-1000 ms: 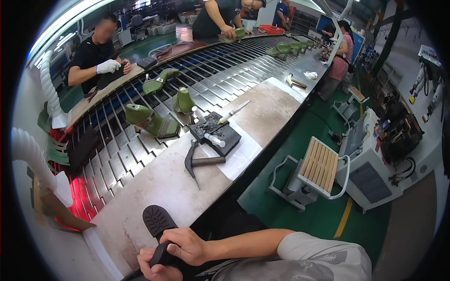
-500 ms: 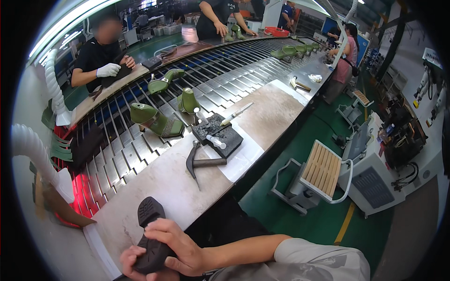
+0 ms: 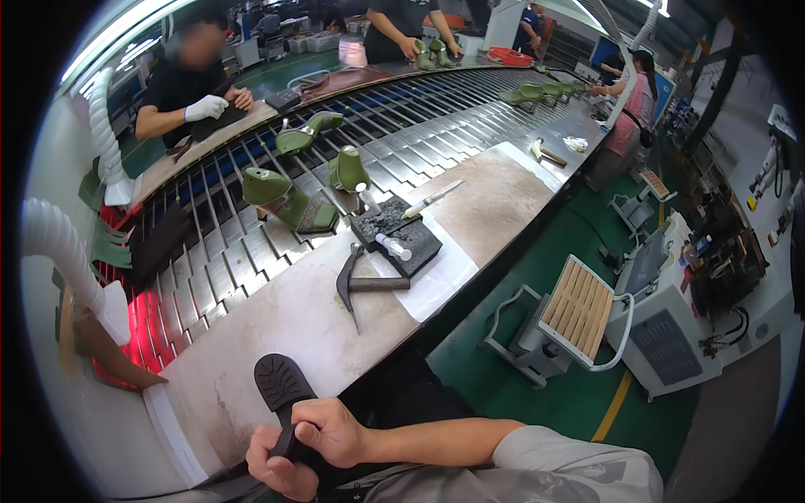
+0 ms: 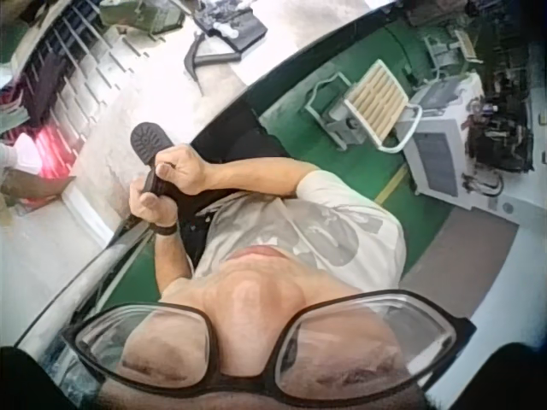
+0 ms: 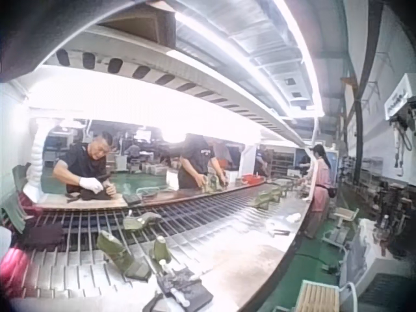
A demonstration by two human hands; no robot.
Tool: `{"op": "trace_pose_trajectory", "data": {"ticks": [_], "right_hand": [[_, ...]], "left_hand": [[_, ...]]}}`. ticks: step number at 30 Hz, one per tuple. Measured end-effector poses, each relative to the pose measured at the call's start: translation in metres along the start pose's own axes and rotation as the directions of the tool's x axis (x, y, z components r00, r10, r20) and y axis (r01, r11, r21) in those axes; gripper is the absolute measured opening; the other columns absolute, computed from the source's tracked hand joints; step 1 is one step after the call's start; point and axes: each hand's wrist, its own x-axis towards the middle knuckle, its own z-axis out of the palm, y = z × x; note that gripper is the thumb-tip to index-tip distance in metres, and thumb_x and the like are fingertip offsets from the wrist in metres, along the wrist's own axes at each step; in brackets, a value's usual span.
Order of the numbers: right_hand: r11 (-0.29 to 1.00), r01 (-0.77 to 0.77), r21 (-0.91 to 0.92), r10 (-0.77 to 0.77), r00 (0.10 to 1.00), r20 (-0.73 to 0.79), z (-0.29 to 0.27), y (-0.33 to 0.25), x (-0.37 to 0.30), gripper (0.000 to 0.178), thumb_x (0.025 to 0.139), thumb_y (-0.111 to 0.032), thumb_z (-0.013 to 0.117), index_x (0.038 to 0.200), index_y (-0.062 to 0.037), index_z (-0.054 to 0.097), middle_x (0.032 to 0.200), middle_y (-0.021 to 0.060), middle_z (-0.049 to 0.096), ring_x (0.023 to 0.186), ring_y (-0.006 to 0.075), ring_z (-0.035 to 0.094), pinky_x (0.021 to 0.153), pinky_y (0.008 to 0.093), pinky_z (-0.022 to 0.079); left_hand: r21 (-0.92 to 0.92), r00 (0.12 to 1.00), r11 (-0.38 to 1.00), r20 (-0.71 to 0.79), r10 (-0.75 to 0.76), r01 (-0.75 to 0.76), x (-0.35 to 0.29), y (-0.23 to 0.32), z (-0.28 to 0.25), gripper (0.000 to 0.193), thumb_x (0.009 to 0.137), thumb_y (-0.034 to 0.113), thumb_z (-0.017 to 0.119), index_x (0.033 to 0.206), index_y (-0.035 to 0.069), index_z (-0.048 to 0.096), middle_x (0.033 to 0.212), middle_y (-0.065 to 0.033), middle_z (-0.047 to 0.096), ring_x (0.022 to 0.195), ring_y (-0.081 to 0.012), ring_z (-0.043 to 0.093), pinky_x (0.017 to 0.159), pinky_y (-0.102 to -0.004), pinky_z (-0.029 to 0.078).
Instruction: The person picks up shoe soles and boots from a conveyor belt and presses the soles onto the boots by hand.
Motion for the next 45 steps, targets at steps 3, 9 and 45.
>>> {"op": "trace_pose_trajectory", "data": {"ticks": [3, 9, 45], "right_hand": [[0.993, -0.054, 0.102, 0.047, 0.997, 0.067, 0.000, -0.002, 0.011, 0.065, 0.114, -0.055, 0.047, 0.077, -0.0020, 0.051, 0.066, 0.0122, 0.048, 0.058, 0.0251, 0.047, 0.057, 0.0388, 0.040], [0.937, -0.183, 0.299, 0.131, 0.974, 0.185, -0.002, 0.006, 0.021, 0.064, 0.116, -0.057, 0.043, 0.078, -0.0056, 0.050, 0.072, -0.0035, 0.045, 0.073, 0.0077, 0.039, 0.061, 0.0301, 0.038], [0.442, -0.064, -0.895, 0.071, 0.997, -0.036, -0.140, 0.041, 0.078, 0.038, 0.076, -0.016, 0.080, 0.110, -0.0028, 0.072, 0.136, 0.0221, 0.066, 0.129, 0.0441, 0.061, 0.114, 0.0653, 0.039]], "left_hand": [[-0.023, 0.997, 1.000, 0.071, 0.018, -0.016, 0.011, 0.000, -0.001, 0.080, 0.100, 0.083, 0.049, 0.075, 0.008, 0.043, 0.072, 0.0030, 0.043, 0.067, -0.0092, 0.042, 0.061, -0.0300, 0.031], [-0.067, 0.991, 0.994, 0.099, 0.094, -0.087, 0.028, -0.011, -0.001, 0.080, 0.105, 0.077, 0.047, 0.075, 0.003, 0.047, 0.067, -0.0010, 0.045, 0.061, -0.0112, 0.043, 0.055, -0.0320, 0.031], [0.935, 0.953, 0.215, -0.246, -0.175, 0.281, 0.578, -0.330, -0.208, 0.056, 0.098, 0.035, 0.069, 0.139, -0.002, 0.063, 0.136, -0.0314, 0.069, 0.130, -0.0481, 0.065, 0.112, -0.0505, 0.051]]}}
